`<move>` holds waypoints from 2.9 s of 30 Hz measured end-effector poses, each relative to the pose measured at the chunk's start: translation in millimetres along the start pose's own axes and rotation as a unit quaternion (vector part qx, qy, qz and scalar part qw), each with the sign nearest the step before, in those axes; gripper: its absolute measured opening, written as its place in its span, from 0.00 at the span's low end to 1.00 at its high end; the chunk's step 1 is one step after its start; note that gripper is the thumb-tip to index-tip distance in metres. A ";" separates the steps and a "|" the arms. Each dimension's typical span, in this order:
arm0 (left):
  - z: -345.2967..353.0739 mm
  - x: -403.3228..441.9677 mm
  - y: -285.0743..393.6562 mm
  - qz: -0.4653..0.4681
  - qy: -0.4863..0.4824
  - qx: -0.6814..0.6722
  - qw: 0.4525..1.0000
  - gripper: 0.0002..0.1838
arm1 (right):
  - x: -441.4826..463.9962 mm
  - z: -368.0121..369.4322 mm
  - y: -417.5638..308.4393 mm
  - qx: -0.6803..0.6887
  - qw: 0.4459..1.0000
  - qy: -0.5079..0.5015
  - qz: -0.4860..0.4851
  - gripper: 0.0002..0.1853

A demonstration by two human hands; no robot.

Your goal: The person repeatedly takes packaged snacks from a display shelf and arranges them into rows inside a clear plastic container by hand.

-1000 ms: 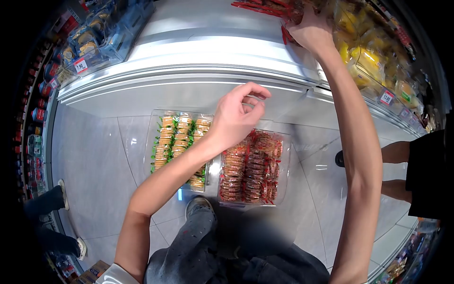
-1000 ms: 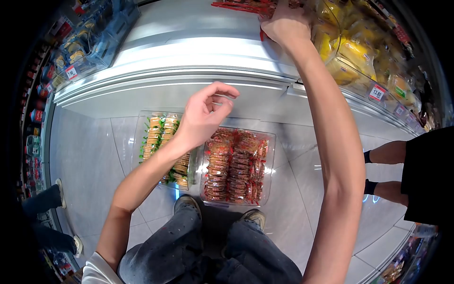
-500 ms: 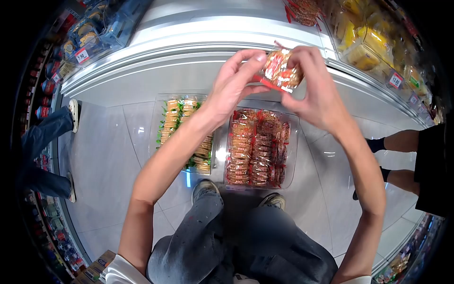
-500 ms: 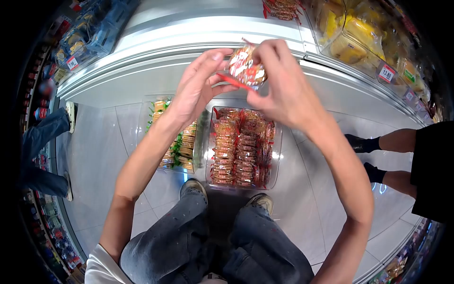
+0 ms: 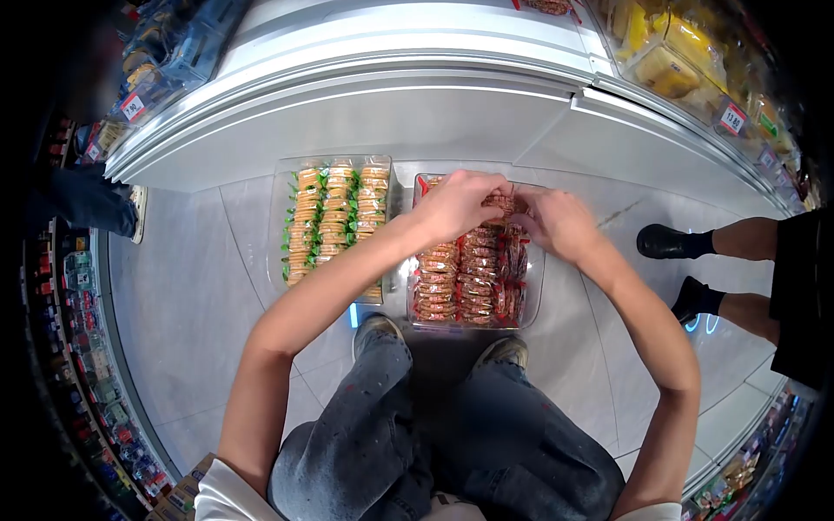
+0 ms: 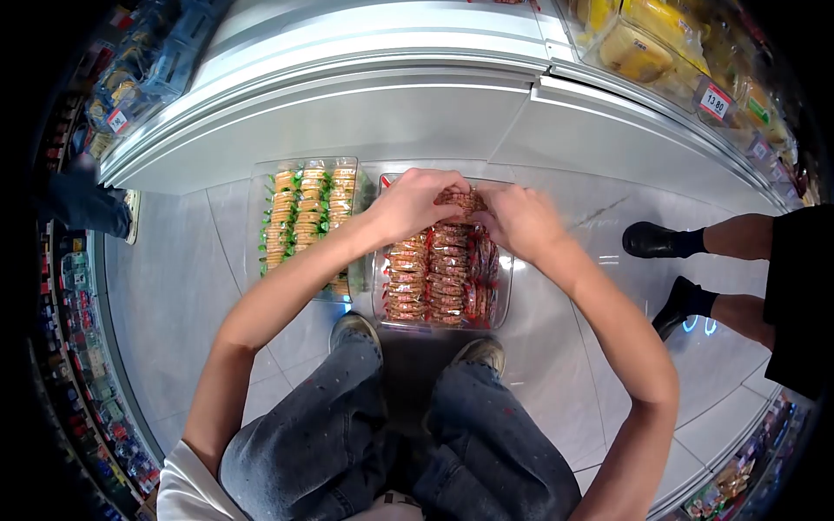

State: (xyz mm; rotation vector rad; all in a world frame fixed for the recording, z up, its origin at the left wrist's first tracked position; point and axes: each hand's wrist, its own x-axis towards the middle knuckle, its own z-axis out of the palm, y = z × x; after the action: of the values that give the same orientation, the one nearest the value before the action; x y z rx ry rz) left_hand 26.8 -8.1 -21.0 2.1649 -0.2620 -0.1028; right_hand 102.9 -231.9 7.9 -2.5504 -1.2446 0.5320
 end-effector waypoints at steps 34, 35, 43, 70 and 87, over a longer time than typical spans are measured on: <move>-31.9 -10.6 17.1 0.168 0.174 0.128 0.962 0.10 | 22.2 -79.3 -51.0 -0.059 0.966 0.249 0.043 0.15; -38.8 -9.8 24.6 0.146 0.185 0.118 0.965 0.10 | 34.1 -95.4 -52.0 -0.027 0.952 0.305 0.024 0.15; -59.8 1.1 47.3 0.121 0.248 0.032 0.961 0.11 | 185.9 -198.8 -21.0 -0.080 0.870 0.465 0.140 0.40; -90.0 -23.3 31.1 -0.069 0.082 -0.391 0.914 0.29 | 39.9 -79.6 -85.6 0.174 0.952 0.182 -0.175 0.33; -41.3 -64.0 -32.9 -0.080 -0.067 0.173 0.979 0.11 | 30.8 81.4 -45.0 0.121 0.988 0.043 -0.088 0.17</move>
State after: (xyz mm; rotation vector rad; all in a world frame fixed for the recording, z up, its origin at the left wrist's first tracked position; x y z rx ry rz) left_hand -23.6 57.6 -26.0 2.5287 -0.1924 -0.3156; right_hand 53.8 -175.0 -54.9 -2.2159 -1.2748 0.4955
